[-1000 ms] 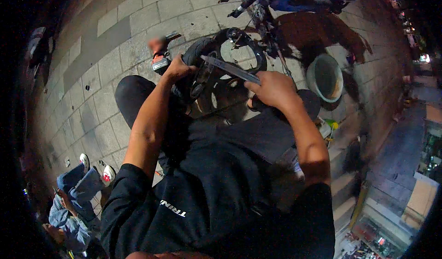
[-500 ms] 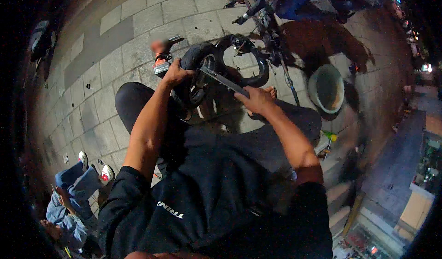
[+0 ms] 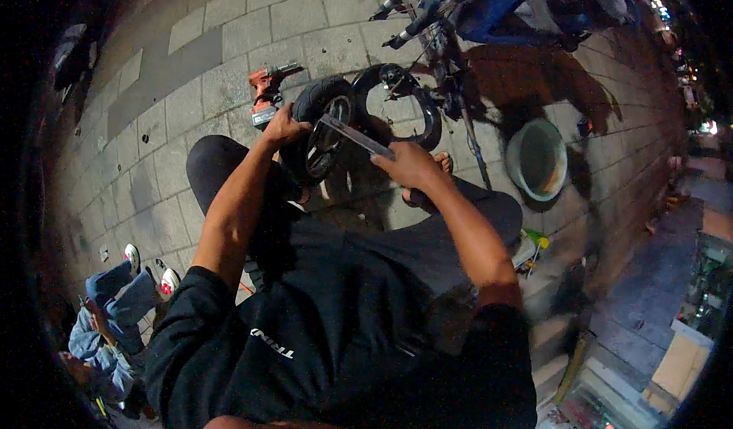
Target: The person works on a blue electric scooter parked on a sidewalk at night. They use a cordless impact wrench to remove the front wheel, then use a tire lever to pry the tire off the rim. The person manipulates the tire and rim by hand, appearing to remove the inner tube.
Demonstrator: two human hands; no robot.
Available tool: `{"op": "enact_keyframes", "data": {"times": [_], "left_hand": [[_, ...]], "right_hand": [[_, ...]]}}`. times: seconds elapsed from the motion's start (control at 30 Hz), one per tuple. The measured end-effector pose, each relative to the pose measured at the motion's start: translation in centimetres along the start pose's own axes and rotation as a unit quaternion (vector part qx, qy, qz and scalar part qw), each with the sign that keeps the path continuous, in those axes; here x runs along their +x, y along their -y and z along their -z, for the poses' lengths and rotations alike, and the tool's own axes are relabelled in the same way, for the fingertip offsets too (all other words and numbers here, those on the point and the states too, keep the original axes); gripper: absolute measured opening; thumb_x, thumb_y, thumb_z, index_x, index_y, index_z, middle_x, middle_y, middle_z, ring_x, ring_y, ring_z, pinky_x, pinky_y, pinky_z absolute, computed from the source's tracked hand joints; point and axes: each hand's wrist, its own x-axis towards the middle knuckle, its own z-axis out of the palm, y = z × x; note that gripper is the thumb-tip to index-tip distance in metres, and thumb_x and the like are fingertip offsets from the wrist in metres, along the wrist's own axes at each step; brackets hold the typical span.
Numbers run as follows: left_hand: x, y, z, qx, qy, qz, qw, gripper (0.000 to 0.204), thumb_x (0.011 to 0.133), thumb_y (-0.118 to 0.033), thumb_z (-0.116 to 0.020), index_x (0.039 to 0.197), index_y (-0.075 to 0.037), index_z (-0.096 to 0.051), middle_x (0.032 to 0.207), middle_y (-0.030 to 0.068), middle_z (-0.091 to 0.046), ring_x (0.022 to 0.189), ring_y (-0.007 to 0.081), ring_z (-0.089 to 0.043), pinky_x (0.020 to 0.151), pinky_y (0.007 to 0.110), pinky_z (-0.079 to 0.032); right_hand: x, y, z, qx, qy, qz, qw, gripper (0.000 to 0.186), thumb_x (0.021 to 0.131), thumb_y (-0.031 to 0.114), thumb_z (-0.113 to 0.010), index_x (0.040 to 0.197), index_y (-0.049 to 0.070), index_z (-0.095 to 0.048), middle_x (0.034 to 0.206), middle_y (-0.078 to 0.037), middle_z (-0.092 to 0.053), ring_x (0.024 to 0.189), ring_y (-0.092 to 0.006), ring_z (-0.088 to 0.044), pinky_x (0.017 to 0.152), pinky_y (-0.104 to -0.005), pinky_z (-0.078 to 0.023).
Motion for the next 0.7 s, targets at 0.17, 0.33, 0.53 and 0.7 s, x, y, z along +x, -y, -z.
{"op": "enact_keyframes", "data": {"times": [0.17,0.33,0.53,0.7], "left_hand": [[-0.7,-2.1,-0.7,0.005,0.03,0.017,0.999,0.08,0.071,-0.041,-0.085,0.12,0.013,-0.052,0.113,0.0372,-0.066,0.111,0.0443,-0.067,0.093,0.048,-0.052],[-1.9,-2.7,-2.9,-0.084,0.083,0.047,0.992,0.089,0.071,-0.043,-0.087,0.129,0.013,-0.048,0.115,0.0326,-0.067,0.112,0.0378,-0.067,0.092,0.046,-0.053],[-5.3,-9.7,-6.2,-0.168,0.061,0.078,0.981,0.058,0.07,-0.033,-0.087,0.1,0.011,-0.067,0.088,0.0178,-0.073,0.082,0.0266,-0.071,0.073,0.04,-0.057],[-5.5,-8.5,-10.0,-0.341,0.048,0.191,0.919,0.045,0.072,-0.03,-0.088,0.083,0.01,-0.07,0.084,0.0119,-0.073,0.07,0.0206,-0.069,0.06,0.039,-0.054]], "right_hand": [[1.3,-2.3,4.1,-0.112,0.01,0.034,0.993,0.057,0.093,0.059,-0.064,0.105,0.004,-0.075,0.099,-0.023,-0.074,0.098,-0.0411,-0.071,0.085,-0.0503,-0.054],[2.1,2.7,12.7,-0.262,0.063,0.028,0.963,0.058,0.089,0.061,-0.069,0.107,0.006,-0.076,0.094,-0.021,-0.074,0.096,-0.0398,-0.071,0.085,-0.0487,-0.055],[0.1,11.3,16.2,-0.412,0.064,0.074,0.906,0.047,0.084,0.048,-0.078,0.1,0.003,-0.076,0.097,-0.02,-0.075,0.097,-0.039,-0.072,0.084,-0.05,-0.056],[0.8,17.3,14.0,-0.513,0.065,0.121,0.847,0.03,0.082,0.032,-0.079,0.096,0.006,-0.079,0.097,-0.015,-0.077,0.096,-0.0353,-0.075,0.079,-0.0462,-0.059]]}}
